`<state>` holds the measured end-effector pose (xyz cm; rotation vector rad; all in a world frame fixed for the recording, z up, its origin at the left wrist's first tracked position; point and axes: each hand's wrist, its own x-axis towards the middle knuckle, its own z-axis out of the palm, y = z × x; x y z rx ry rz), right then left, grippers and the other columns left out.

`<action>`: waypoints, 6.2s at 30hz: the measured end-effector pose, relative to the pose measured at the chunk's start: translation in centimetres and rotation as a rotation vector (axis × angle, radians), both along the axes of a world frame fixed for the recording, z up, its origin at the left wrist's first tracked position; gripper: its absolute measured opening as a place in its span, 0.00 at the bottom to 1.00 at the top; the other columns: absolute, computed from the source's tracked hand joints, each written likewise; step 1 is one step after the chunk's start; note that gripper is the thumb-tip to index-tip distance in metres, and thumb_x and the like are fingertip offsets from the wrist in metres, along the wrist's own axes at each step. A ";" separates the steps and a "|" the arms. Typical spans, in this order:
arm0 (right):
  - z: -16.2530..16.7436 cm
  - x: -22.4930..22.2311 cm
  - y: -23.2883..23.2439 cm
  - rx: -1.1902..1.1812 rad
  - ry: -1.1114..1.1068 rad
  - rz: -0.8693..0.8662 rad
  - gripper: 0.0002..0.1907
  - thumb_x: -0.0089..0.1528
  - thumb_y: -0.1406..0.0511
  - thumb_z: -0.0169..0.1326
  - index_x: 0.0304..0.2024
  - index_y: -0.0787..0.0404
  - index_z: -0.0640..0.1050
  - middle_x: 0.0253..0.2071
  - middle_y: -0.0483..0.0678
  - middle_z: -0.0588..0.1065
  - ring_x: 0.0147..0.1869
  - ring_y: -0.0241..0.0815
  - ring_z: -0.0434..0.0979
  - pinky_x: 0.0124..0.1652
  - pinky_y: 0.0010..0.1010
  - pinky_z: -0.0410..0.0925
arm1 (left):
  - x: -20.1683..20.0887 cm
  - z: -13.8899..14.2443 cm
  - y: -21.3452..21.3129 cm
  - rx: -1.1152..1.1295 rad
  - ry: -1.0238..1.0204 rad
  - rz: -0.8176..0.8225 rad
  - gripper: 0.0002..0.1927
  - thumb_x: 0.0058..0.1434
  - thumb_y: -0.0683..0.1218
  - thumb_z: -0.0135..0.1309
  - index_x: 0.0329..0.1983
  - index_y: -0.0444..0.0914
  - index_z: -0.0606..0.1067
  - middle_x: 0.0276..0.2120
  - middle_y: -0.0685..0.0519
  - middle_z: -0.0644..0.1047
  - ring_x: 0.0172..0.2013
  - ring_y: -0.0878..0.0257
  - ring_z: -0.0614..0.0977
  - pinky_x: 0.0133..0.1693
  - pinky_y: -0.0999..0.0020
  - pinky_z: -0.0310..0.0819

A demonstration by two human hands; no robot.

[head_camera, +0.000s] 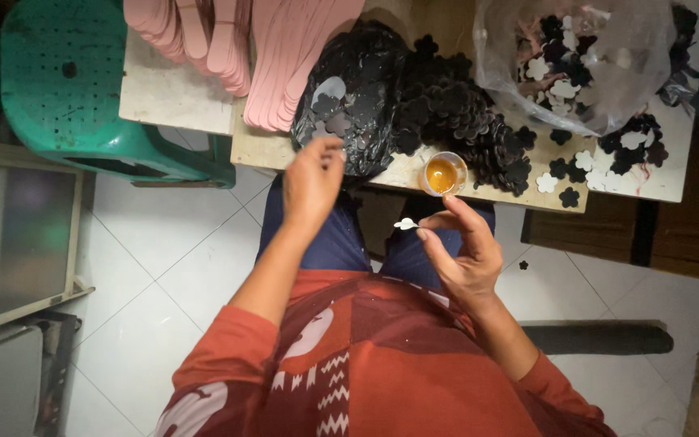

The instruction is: The person sits at a table and repeatedly picks up small black and white flower-shaped craft pieces, aligns them, and presses them together by hand. They place the assembled pairs onto the table and continue the process with additional pieces from a plastic bag and a pile on the table.

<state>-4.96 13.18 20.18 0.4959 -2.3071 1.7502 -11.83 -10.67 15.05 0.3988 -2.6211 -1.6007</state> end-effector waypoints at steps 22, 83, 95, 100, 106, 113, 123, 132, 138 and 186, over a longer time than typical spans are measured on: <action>0.1 -1.1 -0.4 0.033 -0.119 -0.046 0.31 0.61 0.79 0.61 0.66 0.66 0.70 0.44 0.50 0.80 0.50 0.37 0.81 0.56 0.29 0.73 | -11.0 -1.8 0.0 -0.253 0.127 -0.143 0.14 0.60 0.43 0.60 0.50 0.38 0.81 0.46 0.41 0.81 0.48 0.44 0.82 0.51 0.55 0.75; 0.4 1.8 -1.4 0.068 -0.135 -0.045 0.29 0.62 0.78 0.61 0.66 0.65 0.71 0.44 0.49 0.80 0.50 0.35 0.82 0.53 0.26 0.74 | -5.1 -0.8 1.2 -0.514 0.141 -0.097 0.16 0.49 0.50 0.69 0.38 0.38 0.82 0.41 0.45 0.78 0.47 0.45 0.76 0.47 0.52 0.69; 0.0 2.0 -0.8 0.052 -0.156 -0.060 0.29 0.62 0.77 0.61 0.65 0.64 0.71 0.45 0.49 0.81 0.50 0.35 0.81 0.54 0.26 0.73 | -5.8 -3.1 -0.9 0.709 0.190 0.045 0.12 0.61 0.40 0.58 0.48 0.43 0.77 0.40 0.52 0.84 0.38 0.67 0.85 0.42 0.72 0.82; 0.5 1.8 -1.8 0.104 -0.119 -0.013 0.29 0.62 0.77 0.62 0.65 0.65 0.71 0.44 0.48 0.81 0.49 0.34 0.82 0.53 0.26 0.73 | -5.1 -1.0 -2.2 0.265 0.130 0.046 0.11 0.67 0.46 0.57 0.50 0.41 0.82 0.37 0.51 0.85 0.38 0.67 0.85 0.42 0.70 0.78; 0.9 2.2 -2.2 0.091 -0.127 -0.020 0.29 0.62 0.76 0.62 0.65 0.64 0.72 0.43 0.48 0.81 0.47 0.33 0.81 0.51 0.24 0.74 | -5.4 0.1 -1.9 -0.057 0.097 0.026 0.13 0.65 0.51 0.57 0.47 0.41 0.84 0.39 0.48 0.85 0.38 0.62 0.85 0.41 0.65 0.76; 0.3 1.7 -1.2 0.059 -0.164 -0.040 0.29 0.62 0.77 0.61 0.65 0.65 0.71 0.44 0.48 0.80 0.49 0.34 0.81 0.53 0.24 0.73 | -6.7 -1.8 -2.4 0.600 -0.198 0.051 0.14 0.66 0.49 0.57 0.51 0.40 0.85 0.40 0.55 0.83 0.34 0.69 0.76 0.33 0.72 0.68; -0.1 1.7 -1.6 0.041 -0.189 -0.021 0.29 0.62 0.77 0.61 0.65 0.65 0.71 0.44 0.48 0.80 0.48 0.33 0.80 0.51 0.24 0.73 | -6.4 -1.4 -2.5 0.868 -0.214 0.028 0.16 0.70 0.51 0.50 0.56 0.39 0.77 0.39 0.50 0.83 0.37 0.65 0.86 0.37 0.74 0.80; 0.0 1.5 -1.2 0.053 -0.168 -0.027 0.28 0.63 0.77 0.61 0.65 0.65 0.72 0.44 0.48 0.80 0.48 0.33 0.81 0.51 0.24 0.74 | -6.4 -1.8 -2.1 0.701 -0.245 -0.013 0.16 0.71 0.53 0.51 0.55 0.42 0.81 0.38 0.55 0.81 0.33 0.68 0.80 0.35 0.75 0.76; 0.0 1.5 -1.0 0.046 -0.158 -0.015 0.28 0.63 0.77 0.61 0.65 0.65 0.72 0.45 0.48 0.80 0.48 0.33 0.81 0.51 0.24 0.74 | -6.2 -3.0 -2.5 0.583 0.130 -0.073 0.15 0.70 0.48 0.55 0.53 0.35 0.83 0.43 0.48 0.81 0.40 0.64 0.81 0.39 0.71 0.79; 2.4 -0.3 3.8 -0.362 -0.849 -0.053 0.40 0.59 0.74 0.56 0.73 0.67 0.59 0.34 0.42 0.79 0.35 0.26 0.73 0.32 0.16 0.61 | 8.7 3.6 7.9 1.162 -0.519 -0.201 0.29 0.72 0.57 0.45 0.68 0.34 0.70 0.53 0.51 0.79 0.51 0.63 0.81 0.53 0.62 0.77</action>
